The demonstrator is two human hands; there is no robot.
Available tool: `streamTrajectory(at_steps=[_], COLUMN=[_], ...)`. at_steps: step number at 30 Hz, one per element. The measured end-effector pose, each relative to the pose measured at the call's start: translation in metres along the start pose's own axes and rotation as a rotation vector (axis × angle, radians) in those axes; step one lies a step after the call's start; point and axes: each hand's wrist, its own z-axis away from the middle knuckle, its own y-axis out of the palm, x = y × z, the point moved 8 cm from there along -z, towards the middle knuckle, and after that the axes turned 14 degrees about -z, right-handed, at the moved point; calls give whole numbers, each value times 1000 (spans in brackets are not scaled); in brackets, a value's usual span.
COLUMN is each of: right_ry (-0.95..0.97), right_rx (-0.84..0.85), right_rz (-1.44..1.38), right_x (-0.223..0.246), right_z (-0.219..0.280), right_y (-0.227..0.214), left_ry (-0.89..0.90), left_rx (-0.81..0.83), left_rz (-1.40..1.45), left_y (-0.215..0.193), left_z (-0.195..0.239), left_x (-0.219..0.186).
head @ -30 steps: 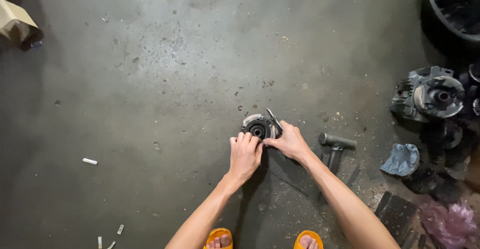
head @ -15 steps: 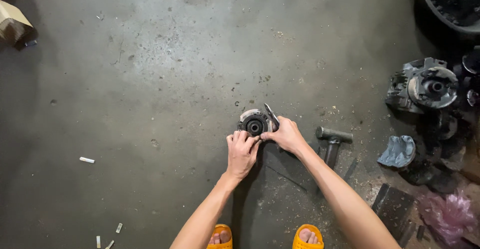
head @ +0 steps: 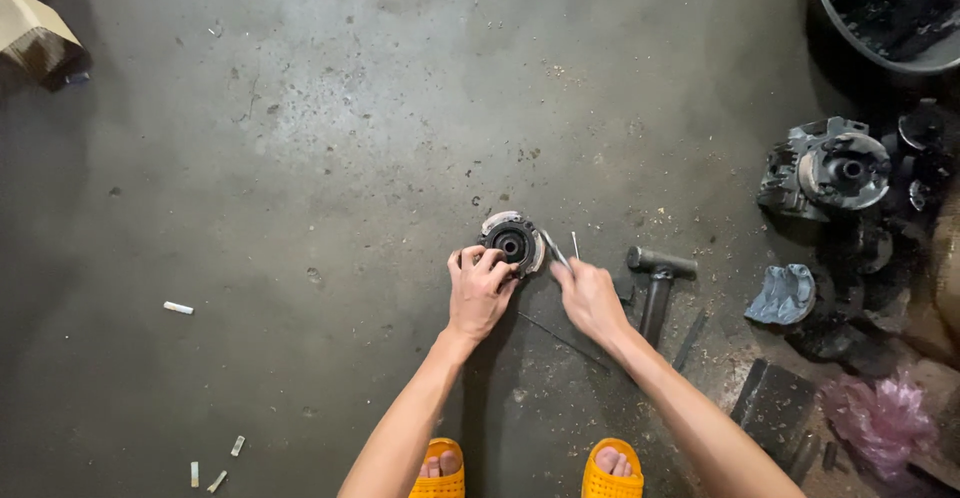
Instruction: Cleaning a metal component on a bench grinder and then assembling engine parts on the floor
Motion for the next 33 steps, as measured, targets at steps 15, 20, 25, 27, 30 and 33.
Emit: streamTrajectory(at_steps=[15, 20, 25, 27, 30, 33], right_ry=[232, 547, -82, -197, -362, -398], right_rx=[385, 216, 747, 727, 607, 495], right_rz=[-671, -1274, -1337, -1441, -1606, -1726], right_x=[6, -24, 30, 45, 57, 72], right_z=[62, 75, 80, 74, 62, 51], right_y=[22, 12, -51, -77, -109, -126], left_ry=[32, 41, 80, 82, 90, 100], left_rx=[138, 141, 148, 141, 140, 131], left_rz=[239, 220, 214, 201, 184, 175], left_y=[-8, -12, -13, -9, -6, -8], left_z=[-22, -22, -18, -16, -14, -14], left_x=[-2, -1, 0, 0, -1, -2])
